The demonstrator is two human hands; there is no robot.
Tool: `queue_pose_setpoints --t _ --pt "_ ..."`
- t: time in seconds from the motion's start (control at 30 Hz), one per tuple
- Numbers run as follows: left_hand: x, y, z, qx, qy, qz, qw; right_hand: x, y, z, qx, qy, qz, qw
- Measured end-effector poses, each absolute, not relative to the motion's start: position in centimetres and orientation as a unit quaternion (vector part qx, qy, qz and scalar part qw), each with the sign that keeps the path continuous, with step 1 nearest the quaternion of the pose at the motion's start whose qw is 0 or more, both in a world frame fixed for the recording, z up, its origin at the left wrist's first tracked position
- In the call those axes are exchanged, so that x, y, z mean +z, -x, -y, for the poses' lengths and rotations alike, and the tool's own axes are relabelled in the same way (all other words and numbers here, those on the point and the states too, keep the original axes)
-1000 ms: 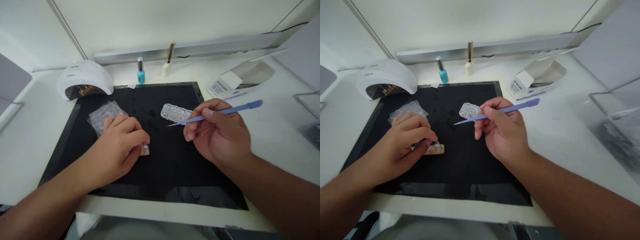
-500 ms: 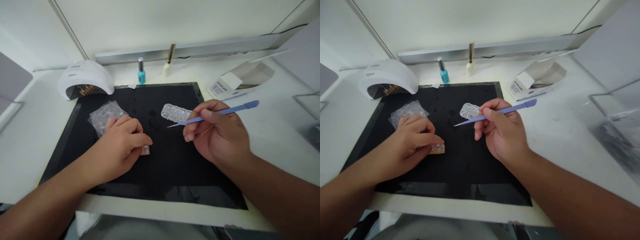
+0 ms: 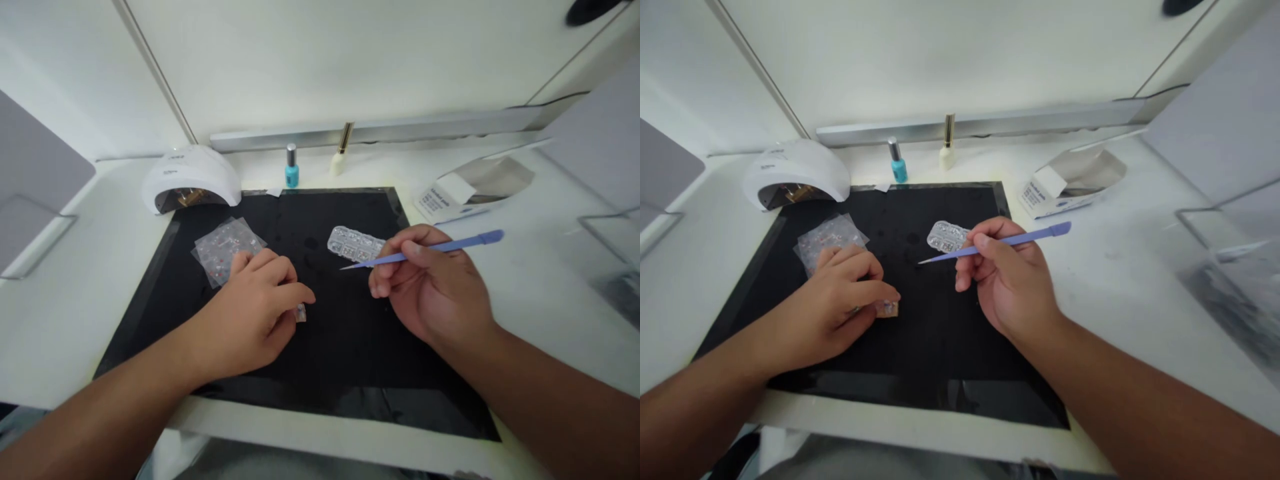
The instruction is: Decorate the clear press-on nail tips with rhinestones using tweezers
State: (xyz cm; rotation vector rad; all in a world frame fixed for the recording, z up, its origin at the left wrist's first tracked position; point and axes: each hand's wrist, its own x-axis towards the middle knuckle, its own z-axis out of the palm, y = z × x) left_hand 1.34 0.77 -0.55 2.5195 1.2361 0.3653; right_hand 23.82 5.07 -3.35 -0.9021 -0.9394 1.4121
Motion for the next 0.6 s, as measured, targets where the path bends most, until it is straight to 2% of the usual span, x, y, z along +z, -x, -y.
queue_pose_setpoints --t 0.23,0.6 --pt "-1.1 -2.2 -0.5 0.103 -0.844 -0.513 0.116 -4.0 -24.1 -5.2 0.614 0.371 0.418 0.557" --pt "-1.8 -1.9 -0.7 0.1 -0.86 -0.488 0.109 -4.6 -24.4 -5.4 0.612 0.364 0.428 0.556"
